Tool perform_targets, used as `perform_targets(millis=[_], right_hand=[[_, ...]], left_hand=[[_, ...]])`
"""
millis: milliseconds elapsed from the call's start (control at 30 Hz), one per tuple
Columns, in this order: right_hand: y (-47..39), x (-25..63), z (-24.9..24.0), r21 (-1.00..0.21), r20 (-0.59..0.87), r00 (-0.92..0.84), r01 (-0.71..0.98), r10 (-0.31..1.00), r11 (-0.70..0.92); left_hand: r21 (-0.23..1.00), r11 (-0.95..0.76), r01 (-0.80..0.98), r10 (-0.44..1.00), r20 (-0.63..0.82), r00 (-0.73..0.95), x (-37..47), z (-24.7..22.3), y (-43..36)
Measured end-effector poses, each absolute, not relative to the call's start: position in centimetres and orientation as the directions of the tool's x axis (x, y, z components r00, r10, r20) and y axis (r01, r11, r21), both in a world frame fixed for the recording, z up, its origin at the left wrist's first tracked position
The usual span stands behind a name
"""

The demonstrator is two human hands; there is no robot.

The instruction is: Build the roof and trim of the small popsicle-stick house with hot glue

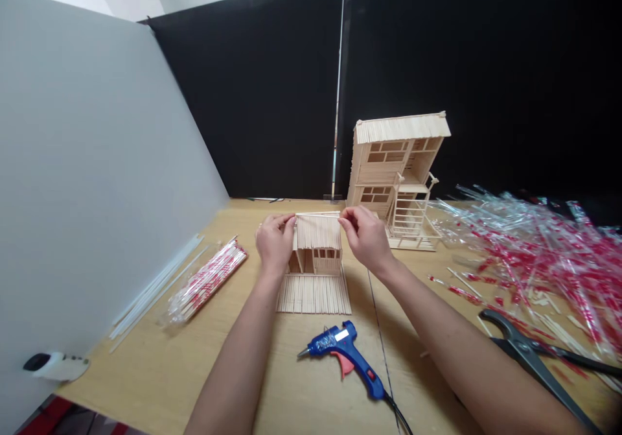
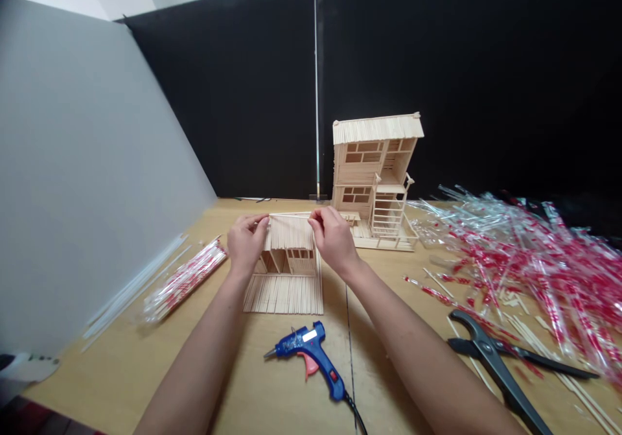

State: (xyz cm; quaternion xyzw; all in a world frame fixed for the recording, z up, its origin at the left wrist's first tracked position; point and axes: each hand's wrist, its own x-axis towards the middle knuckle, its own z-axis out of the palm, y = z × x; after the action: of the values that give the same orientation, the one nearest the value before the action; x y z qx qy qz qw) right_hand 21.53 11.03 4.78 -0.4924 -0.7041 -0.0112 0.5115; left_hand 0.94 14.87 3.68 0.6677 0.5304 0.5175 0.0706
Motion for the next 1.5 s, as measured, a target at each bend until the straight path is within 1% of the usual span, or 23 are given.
perform_targets(millis=[200,400,600,800,1033,1500], right_hand=[[11.2,21.7,4.7,-0.494,0.721,0.007,0.706,0.693,0.507],[11.4,21.7,4.8,-0.527,0.7,0.036,0.7,0.713,0.482],[11.6,21.6,5.1,-0.598,0.658,0.088,0.666,0.748,0.447],[11.9,21.6,5.0,-0.71,0.569,0.154,0.588,0.808,0.388],[12.1,21.5,4.9,-0.774,0.514,0.183,0.521,0.838,0.361],[12.3,21.4,4.7,-0.799,0.494,0.206,0.491,0.845,0.347]], left_hand=[[0.614,-0.427,0.664,0.772,0.63,-0.085,1.0,3.7,14.8],[0.593,-0.422,0.685,0.768,0.636,-0.077,1.1,3.8,14.7],[0.574,-0.409,0.709,0.767,0.638,-0.074,1.2,3.9,14.7],[0.57,-0.413,0.71,0.761,0.644,-0.074,1.2,3.9,14.7],[0.559,-0.408,0.722,0.758,0.648,-0.073,1.2,4.0,14.6],[0.536,-0.404,0.742,0.75,0.658,-0.067,1.3,4.1,14.7]])
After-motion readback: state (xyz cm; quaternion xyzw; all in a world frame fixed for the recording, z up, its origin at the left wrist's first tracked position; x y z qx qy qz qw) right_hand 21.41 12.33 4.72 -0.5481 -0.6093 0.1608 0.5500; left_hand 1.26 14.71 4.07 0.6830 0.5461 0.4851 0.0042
